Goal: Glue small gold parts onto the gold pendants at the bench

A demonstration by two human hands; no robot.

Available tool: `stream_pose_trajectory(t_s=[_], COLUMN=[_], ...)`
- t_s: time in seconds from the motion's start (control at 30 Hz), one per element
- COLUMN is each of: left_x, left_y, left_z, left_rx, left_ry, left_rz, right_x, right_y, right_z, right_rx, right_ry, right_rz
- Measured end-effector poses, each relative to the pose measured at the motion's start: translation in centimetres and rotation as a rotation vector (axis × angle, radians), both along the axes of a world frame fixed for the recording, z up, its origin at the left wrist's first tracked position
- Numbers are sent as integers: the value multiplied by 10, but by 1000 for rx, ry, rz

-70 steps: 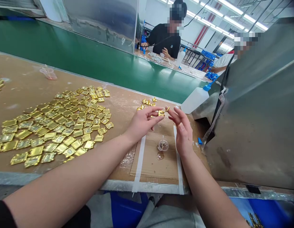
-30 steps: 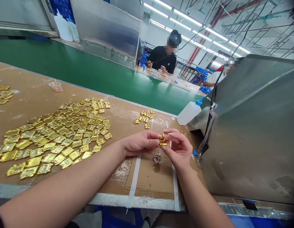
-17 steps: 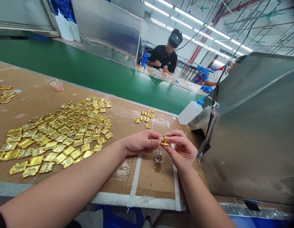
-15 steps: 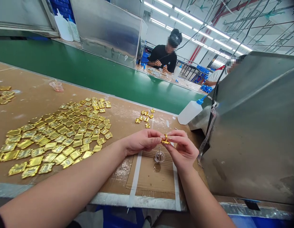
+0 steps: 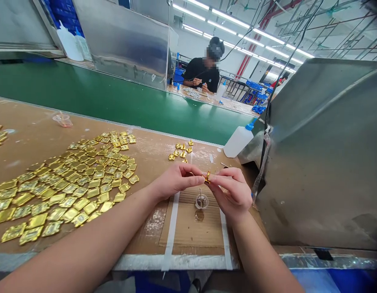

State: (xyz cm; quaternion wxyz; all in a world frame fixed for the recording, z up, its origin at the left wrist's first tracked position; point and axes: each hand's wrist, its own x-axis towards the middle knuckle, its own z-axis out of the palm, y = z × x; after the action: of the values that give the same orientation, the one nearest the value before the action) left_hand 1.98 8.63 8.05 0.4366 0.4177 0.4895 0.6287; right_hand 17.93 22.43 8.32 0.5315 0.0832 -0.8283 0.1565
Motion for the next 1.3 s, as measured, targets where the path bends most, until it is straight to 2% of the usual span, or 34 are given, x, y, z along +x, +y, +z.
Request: stream_pose_trajectory(t_s=[0.13, 0.43, 0.63, 1.0, 1.3], left_x=[2, 5, 3, 3, 4], left_y=[2, 3, 4, 3, 3], left_z=[-3, -7, -8, -8, -11], left_rx=[3, 0, 1, 24, -28], left_ry=[-26, -119, -86, -52, -131], left_rz=[16, 54, 65, 27, 52], right_x=[-3, -7, -8, -9, -6], right_y=[-2, -6, -8, -8, -6], right_z=[-2, -3, -2, -1, 0], right_rx=[-34, -136, -195, -232, -176], right_ry=[32, 16, 0, 14, -16], right_rz=[-17, 79, 115, 144, 141])
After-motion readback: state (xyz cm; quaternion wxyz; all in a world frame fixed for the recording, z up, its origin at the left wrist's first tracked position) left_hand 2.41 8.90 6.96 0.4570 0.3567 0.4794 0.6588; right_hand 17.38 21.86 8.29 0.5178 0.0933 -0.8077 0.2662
